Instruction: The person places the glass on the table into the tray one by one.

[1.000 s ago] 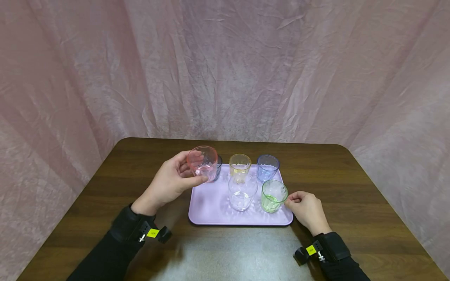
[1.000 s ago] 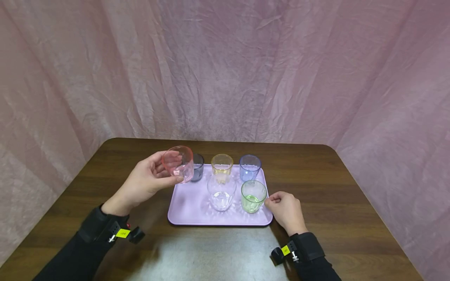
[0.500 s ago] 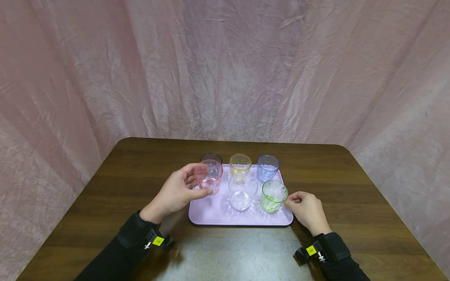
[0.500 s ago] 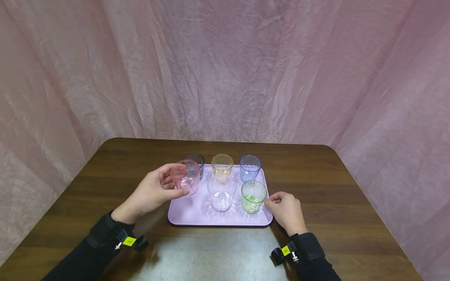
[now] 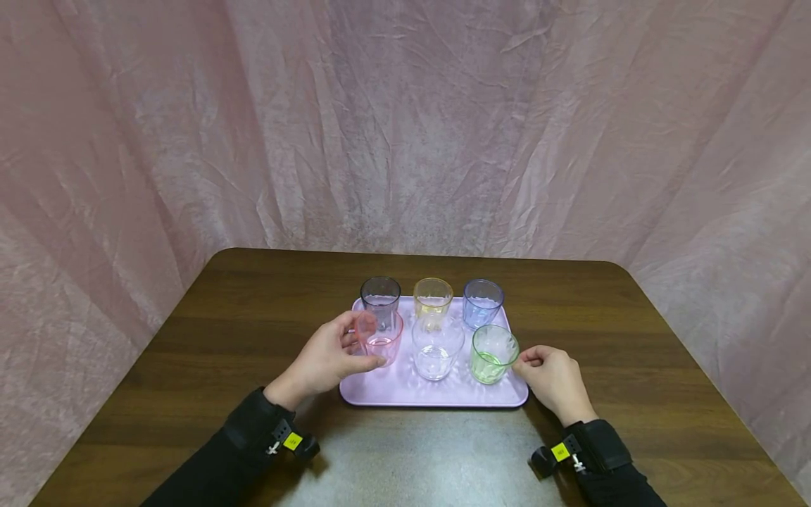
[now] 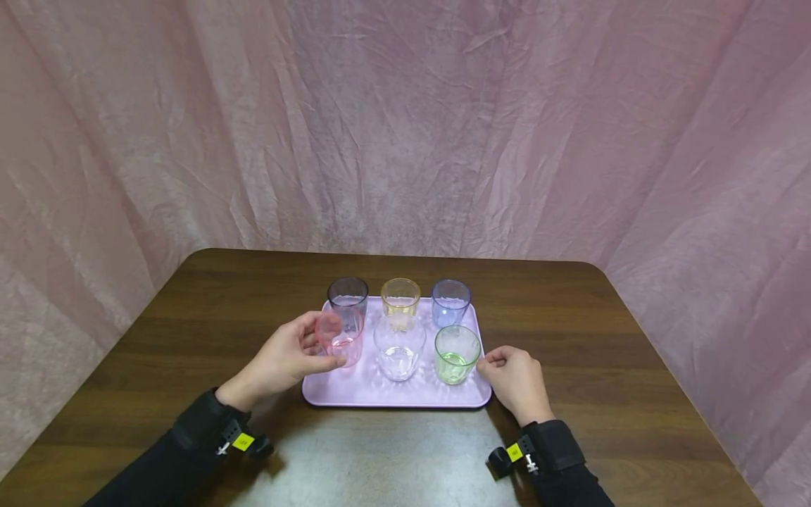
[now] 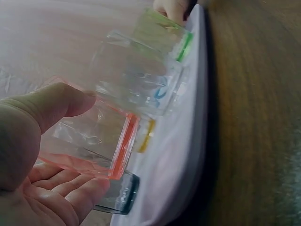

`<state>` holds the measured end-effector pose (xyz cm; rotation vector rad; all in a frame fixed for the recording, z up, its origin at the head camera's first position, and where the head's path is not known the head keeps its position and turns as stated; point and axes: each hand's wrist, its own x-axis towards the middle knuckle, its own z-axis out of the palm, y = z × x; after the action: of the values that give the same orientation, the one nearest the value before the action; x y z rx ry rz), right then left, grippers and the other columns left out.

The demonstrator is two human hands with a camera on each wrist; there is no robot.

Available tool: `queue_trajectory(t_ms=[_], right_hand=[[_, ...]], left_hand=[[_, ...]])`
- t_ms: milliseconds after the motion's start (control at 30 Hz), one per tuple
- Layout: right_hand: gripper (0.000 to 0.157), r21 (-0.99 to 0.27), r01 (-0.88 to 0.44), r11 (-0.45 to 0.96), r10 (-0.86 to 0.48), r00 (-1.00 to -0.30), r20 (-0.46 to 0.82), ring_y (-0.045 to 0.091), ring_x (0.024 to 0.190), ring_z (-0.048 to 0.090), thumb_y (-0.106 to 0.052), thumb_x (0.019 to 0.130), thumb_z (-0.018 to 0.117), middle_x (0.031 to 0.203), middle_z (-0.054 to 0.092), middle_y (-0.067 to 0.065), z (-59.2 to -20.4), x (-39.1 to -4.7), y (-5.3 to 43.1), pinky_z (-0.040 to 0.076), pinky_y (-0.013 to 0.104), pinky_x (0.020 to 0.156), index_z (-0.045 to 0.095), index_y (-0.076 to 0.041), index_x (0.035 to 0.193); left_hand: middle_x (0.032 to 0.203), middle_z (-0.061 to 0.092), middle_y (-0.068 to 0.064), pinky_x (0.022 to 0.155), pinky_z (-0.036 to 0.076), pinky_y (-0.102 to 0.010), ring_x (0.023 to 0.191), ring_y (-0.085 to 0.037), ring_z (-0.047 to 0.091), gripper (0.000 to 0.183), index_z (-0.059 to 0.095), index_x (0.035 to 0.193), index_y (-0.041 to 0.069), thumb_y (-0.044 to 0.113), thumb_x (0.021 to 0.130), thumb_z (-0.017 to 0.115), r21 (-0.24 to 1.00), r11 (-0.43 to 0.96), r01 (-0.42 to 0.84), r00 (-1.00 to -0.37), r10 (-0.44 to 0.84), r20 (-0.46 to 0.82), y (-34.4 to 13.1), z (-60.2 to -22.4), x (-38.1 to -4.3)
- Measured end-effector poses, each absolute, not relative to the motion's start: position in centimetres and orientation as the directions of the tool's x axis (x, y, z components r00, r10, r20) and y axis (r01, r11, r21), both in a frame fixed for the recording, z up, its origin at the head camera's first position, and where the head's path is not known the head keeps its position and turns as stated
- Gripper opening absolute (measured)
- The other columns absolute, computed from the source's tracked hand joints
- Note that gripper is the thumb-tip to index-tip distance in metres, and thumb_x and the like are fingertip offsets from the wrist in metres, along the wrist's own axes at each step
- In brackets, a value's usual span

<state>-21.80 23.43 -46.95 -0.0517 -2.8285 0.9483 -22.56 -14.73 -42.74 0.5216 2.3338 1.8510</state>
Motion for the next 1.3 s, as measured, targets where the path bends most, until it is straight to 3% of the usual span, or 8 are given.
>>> queue_trajectory(t_ms=[333, 667, 833, 1033, 1300], right_hand=[[0.01, -0.601, -0.016, 0.799, 0.085, -0.987, 0.139, 0.017, 0.065, 0.055, -0.019, 0.082, 0.073, 0.073, 0.067, 0.0, -46.9, -21.8, 23.4, 0.043, 0.032, 0.058, 0.072, -0.009, 0.083], [0.009, -0.605, -0.021, 0.796, 0.084, -0.986, 0.144, 0.016, 0.065, 0.055, -0.018, 0.082, 0.073, 0.072, 0.067, -0.001, -46.9, -21.8, 23.4, 0.043, 0.032, 0.058, 0.072, -0.009, 0.082], [0.009, -0.607, -0.017, 0.794, 0.086, -0.986, 0.14, 0.016, 0.065, 0.055, -0.018, 0.082, 0.072, 0.072, 0.067, -0.001, -46.9, -21.8, 23.4, 0.043, 0.032, 0.058, 0.072, -0.009, 0.082], [0.01, -0.609, -0.007, 0.794, 0.09, -0.988, 0.128, 0.016, 0.065, 0.055, -0.018, 0.082, 0.073, 0.072, 0.067, -0.001, -46.9, -21.7, 23.4, 0.043, 0.032, 0.058, 0.072, -0.009, 0.082], [0.009, -0.607, -0.016, 0.794, 0.087, -0.986, 0.14, 0.017, 0.065, 0.055, -0.018, 0.082, 0.072, 0.072, 0.067, -0.001, -46.9, -21.7, 23.4, 0.043, 0.032, 0.058, 0.072, -0.009, 0.082]], left_hand=[[0.127, 0.056, -0.02, 0.083, 0.054, -0.035, 0.108, -0.027, 0.059, 0.066, 0.05, 0.125, -0.002, 0.001, 0.071, 0.088, 0.958, 0.222, 0.181, -0.932, 0.349, 0.095, -14.6, -43.9, -22.4], [0.128, 0.052, -0.029, 0.088, 0.049, -0.056, 0.111, -0.038, 0.056, 0.067, 0.046, 0.127, -0.012, -0.014, 0.071, 0.081, 0.962, 0.202, 0.185, -0.93, 0.353, 0.105, -14.2, -43.0, -21.3], [0.129, 0.051, -0.031, 0.087, 0.051, -0.051, 0.112, -0.039, 0.055, 0.065, 0.044, 0.127, -0.014, -0.014, 0.072, 0.08, 0.963, 0.203, 0.175, -0.93, 0.355, 0.094, -14.0, -42.0, -20.6], [0.129, 0.053, -0.025, 0.09, 0.05, -0.05, 0.113, -0.032, 0.056, 0.069, 0.047, 0.128, -0.006, -0.007, 0.071, 0.085, 0.956, 0.231, 0.182, -0.933, 0.348, 0.094, -14.6, -44.7, -22.1], [0.129, 0.056, -0.019, 0.089, 0.052, -0.042, 0.112, -0.027, 0.057, 0.069, 0.048, 0.128, -0.001, -0.002, 0.071, 0.087, 0.947, 0.268, 0.176, -0.937, 0.341, 0.078, -14.8, -45.0, -22.1]])
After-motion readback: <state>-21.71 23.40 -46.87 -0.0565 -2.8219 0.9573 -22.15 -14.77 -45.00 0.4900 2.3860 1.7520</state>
